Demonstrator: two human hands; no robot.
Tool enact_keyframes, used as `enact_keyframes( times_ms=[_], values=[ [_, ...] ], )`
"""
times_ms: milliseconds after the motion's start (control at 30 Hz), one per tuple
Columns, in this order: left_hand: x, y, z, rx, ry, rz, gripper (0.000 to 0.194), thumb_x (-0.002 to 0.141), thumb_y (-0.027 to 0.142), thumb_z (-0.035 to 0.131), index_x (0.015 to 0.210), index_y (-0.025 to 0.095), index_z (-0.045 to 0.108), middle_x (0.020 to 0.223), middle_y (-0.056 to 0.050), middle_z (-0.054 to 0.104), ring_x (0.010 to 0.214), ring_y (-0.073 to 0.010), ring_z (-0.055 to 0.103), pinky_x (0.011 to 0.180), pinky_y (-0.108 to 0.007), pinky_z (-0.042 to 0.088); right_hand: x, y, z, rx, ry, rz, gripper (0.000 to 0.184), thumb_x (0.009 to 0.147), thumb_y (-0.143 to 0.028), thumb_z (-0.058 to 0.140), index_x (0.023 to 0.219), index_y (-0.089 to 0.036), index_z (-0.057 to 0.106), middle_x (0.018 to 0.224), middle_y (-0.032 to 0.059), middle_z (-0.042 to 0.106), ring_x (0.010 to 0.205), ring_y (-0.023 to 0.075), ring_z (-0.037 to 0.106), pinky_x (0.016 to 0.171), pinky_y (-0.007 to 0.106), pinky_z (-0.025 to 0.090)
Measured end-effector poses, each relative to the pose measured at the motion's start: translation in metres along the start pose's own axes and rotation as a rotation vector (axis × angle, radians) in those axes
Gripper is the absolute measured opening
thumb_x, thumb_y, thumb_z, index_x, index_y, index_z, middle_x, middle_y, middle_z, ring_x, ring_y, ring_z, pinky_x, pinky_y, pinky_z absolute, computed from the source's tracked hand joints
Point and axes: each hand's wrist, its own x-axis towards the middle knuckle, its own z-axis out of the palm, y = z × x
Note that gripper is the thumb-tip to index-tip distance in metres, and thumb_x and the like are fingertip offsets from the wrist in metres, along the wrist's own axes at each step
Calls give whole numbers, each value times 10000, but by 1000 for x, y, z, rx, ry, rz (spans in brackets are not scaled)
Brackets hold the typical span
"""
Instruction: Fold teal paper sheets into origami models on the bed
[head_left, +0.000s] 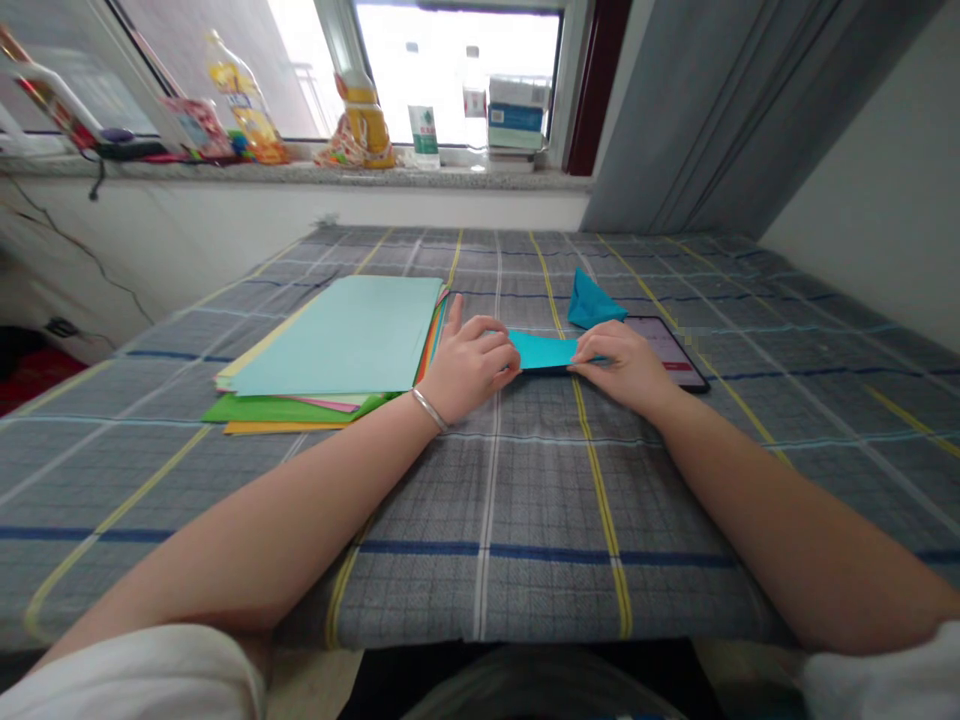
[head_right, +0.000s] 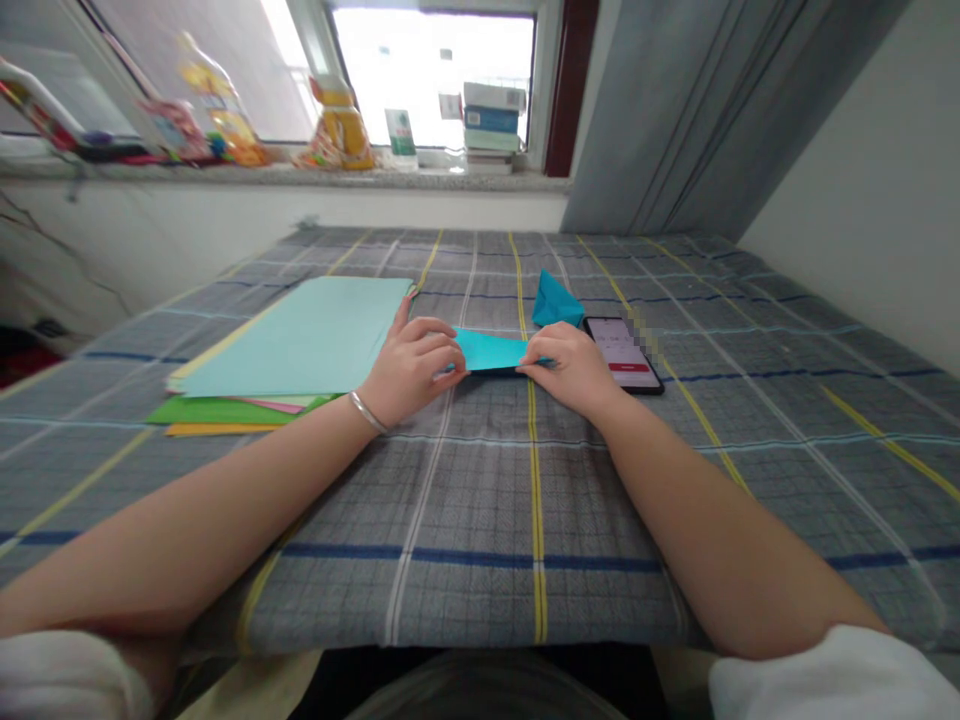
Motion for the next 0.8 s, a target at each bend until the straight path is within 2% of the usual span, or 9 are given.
enact_keyframes(
  times_ms=[233,367,533,700,800],
  values=[
    [-3,-11,-4,45,43,14,115,864,263,648,752,238,648,808,5,706,1009,-224,608,1166,-661,131,-1,10,-7,-31,1,-10,115,796,-262,716,705,-233,652,844,28,705,878,216,631,805,386,492],
    [-3,-19,-5,43,22,-14,118,859,274,649,744,243,651,790,8,702,1002,-222,608,1170,-654,135,-1,13,-12,-33,-1,27,120,796,-273,717,699,-238,655,829,24,703,877,220,632,808,394,489],
    [-2,-24,-8,52,40,43,145,868,309,645,737,247,654,805,17,703,984,-210,618,1183,-636,120,0,11,-14,-25,-5,14,128,796,-270,726,696,-234,653,808,26,696,883,223,635,800,389,493],
    [-2,-31,-15,65,-53,74,140,882,292,621,753,255,661,818,17,705,1011,-207,612,1198,-582,145,0,13,-15,-7,-26,31,131,800,-290,715,692,-244,655,808,24,696,886,231,637,810,399,494],
    [-6,-41,-17,75,-106,49,152,887,306,610,753,248,652,853,5,708,990,-203,616,1191,-546,192,-2,19,-17,3,23,90,135,792,-304,705,681,-250,652,782,20,691,851,235,644,808,410,491]
  ],
)
